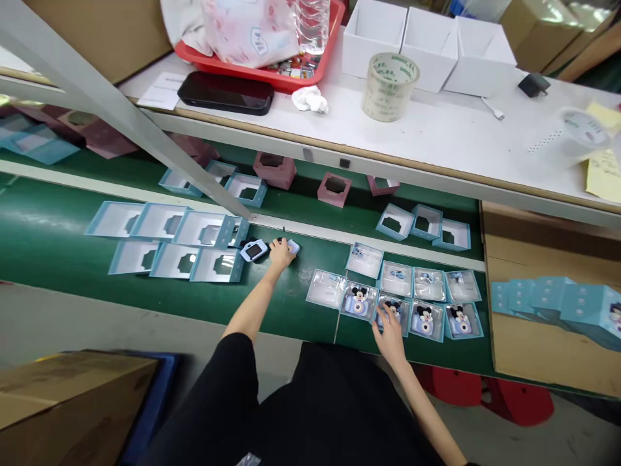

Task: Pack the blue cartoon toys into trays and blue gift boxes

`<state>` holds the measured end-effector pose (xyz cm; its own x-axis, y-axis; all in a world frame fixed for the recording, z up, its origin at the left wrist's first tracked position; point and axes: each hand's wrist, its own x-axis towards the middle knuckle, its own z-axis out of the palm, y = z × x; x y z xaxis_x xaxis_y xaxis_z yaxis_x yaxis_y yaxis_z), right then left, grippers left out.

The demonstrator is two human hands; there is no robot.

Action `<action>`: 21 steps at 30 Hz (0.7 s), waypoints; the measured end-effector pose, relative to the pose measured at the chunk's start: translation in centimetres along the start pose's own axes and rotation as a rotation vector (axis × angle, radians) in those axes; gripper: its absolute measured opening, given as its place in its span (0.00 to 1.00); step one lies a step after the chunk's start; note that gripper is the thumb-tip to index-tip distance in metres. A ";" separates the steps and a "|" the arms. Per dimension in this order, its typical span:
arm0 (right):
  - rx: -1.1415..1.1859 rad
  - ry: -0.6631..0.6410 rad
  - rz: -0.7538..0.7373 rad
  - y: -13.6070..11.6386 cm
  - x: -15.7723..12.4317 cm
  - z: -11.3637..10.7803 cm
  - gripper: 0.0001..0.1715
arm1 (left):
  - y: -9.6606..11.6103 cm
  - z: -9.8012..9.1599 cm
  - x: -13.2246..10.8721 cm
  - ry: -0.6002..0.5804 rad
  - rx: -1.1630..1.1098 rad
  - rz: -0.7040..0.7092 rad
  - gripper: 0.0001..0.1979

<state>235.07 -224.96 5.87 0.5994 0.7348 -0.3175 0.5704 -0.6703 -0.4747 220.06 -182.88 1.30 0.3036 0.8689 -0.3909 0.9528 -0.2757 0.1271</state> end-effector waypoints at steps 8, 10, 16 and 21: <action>0.137 0.061 0.068 -0.5 -1.6 -0.5 0.28 | 4.5 -0.3 -12.0 -0.174 0.112 0.876 0.35; 0.151 0.066 0.072 -0.9 -1.7 -0.5 0.28 | 5.0 0.9 -14.3 -0.311 0.210 0.966 0.37; 0.189 0.068 0.038 -1.8 -1.6 0.1 0.28 | 6.0 3.3 -13.7 -0.378 0.259 0.962 0.43; 0.183 0.053 0.031 -1.9 -1.6 0.5 0.28 | 6.2 3.3 -12.1 -0.412 0.272 0.969 0.45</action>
<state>232.73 -224.76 6.88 0.6467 0.7044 -0.2925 0.4428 -0.6590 -0.6080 222.25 -196.46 3.80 0.8559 0.0424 -0.5155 0.2609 -0.8960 0.3594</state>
